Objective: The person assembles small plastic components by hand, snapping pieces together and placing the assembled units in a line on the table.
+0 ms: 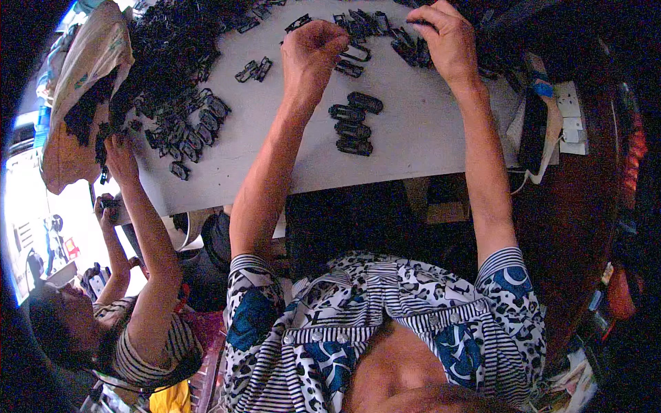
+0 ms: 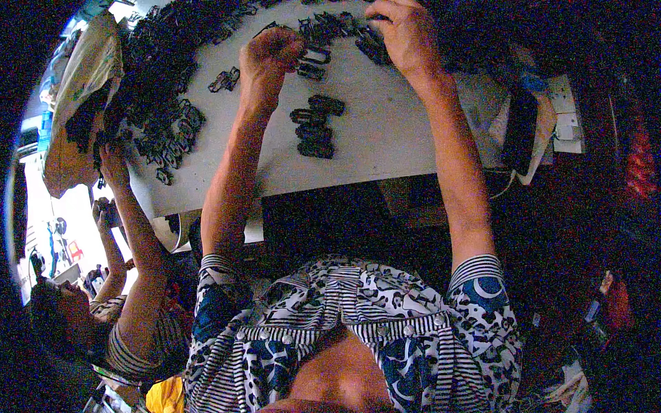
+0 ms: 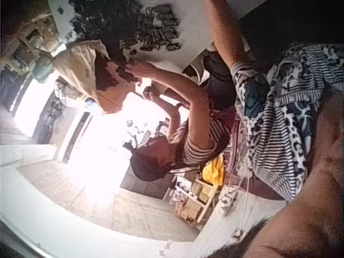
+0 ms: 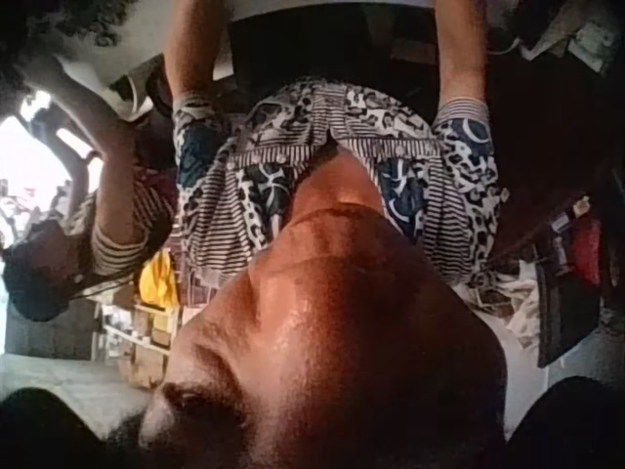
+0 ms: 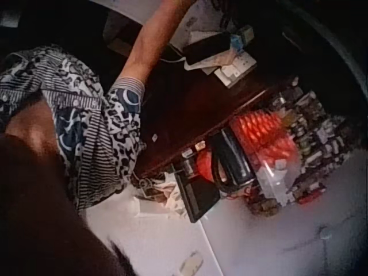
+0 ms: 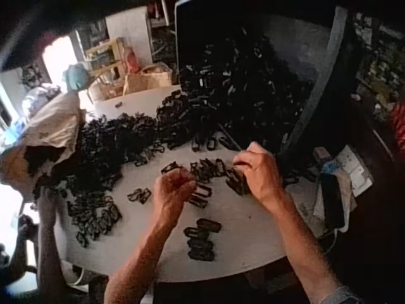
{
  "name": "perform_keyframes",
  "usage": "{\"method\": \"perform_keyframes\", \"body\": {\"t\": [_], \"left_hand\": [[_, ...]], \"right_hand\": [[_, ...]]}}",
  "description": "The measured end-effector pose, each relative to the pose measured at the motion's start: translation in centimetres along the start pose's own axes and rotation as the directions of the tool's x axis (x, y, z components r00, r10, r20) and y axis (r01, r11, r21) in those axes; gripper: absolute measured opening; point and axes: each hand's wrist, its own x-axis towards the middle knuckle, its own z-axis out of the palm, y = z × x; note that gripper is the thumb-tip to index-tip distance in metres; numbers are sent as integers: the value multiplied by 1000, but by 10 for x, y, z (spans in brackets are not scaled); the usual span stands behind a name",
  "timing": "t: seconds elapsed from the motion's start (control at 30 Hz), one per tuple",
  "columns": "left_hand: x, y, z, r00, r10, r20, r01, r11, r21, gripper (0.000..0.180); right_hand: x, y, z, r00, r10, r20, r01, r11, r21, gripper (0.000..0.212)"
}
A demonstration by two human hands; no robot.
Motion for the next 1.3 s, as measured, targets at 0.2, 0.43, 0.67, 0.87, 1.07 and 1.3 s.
{"method": "perform_keyframes", "body": {"t": [0.2,0.43,0.67,0.87,1.07,1.3], "left_hand": [[0,3,3,1000,-25,-8,25,999,-31,8],[3,7,-5,980,196,-28,-179,936,302,11],[-15,7,-13,939,248,240,-341,777,529,25],[-18,19,-4,960,243,138,-279,860,428,28],[-9,27,-11,984,21,176,-41,993,113,19],[-12,24,-10,991,-85,101,113,942,-315,9]], "right_hand": [[-2,-1,0,993,97,72,-112,959,260,21],[-7,-17,11,963,-248,101,248,969,19,23],[-17,-10,41,923,-335,188,341,940,1,23],[-13,-9,33,951,-222,215,174,959,224,21],[-7,-28,26,901,-53,431,-194,839,508,23],[-15,-36,31,983,-148,114,85,898,432,27]]}}
